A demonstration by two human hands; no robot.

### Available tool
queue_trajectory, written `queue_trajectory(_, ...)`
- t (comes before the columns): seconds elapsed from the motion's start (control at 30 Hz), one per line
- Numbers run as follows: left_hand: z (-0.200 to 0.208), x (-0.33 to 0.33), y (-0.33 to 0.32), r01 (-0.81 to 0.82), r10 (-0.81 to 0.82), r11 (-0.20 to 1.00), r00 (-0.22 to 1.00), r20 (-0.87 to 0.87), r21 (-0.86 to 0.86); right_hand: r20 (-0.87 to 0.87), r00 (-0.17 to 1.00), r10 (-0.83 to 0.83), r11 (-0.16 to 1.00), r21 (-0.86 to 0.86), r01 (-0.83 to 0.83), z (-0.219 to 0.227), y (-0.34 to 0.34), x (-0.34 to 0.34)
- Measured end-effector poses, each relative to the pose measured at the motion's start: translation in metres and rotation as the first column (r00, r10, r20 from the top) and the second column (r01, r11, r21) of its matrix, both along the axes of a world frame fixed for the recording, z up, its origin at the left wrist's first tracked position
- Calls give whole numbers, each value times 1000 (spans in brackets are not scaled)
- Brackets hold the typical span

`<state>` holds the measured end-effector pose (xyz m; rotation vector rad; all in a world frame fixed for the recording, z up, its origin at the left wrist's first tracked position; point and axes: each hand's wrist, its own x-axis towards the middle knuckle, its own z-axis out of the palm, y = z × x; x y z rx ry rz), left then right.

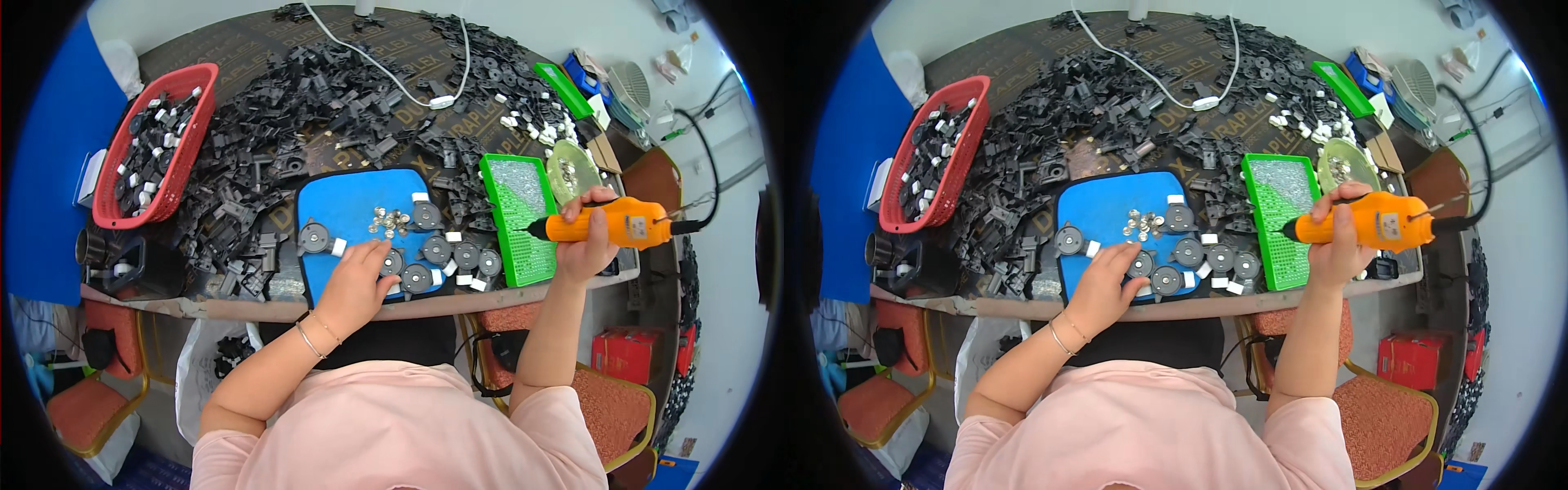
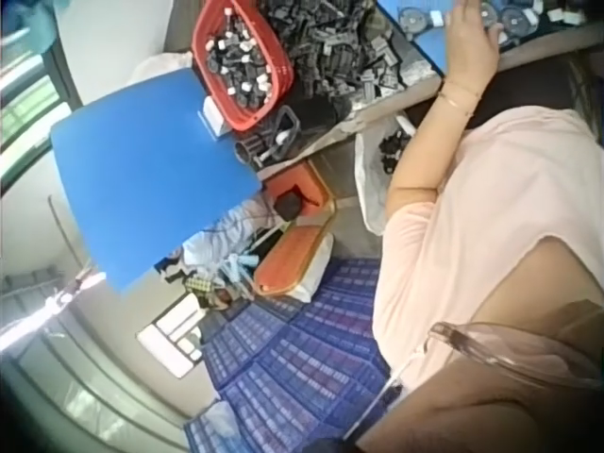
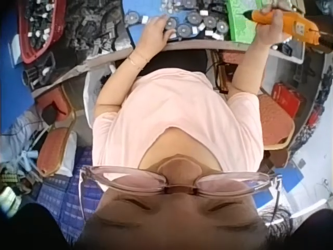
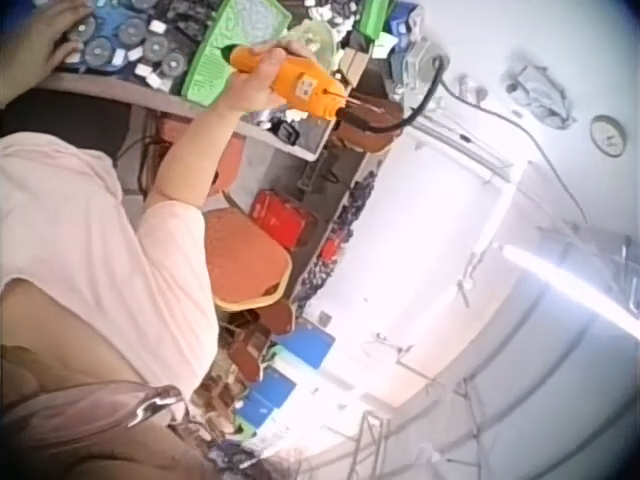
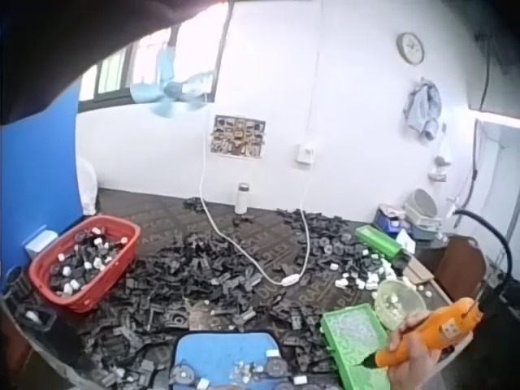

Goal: Assembling small electronic components using an electric screwdriver at a workbench.

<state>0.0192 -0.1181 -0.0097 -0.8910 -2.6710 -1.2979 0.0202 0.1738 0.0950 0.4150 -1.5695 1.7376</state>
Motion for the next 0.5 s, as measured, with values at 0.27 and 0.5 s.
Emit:
queue_trajectory(0.27,15,0,-5,-8,1,996,997,-78,-85,51,936,-350,932,-88,353,-36,50,4)
queue_trajectory(0.5,16,-10,-39,-325,211,902,906,-367,-284,51,936,-350,929,-109,353,-47,55,-1)
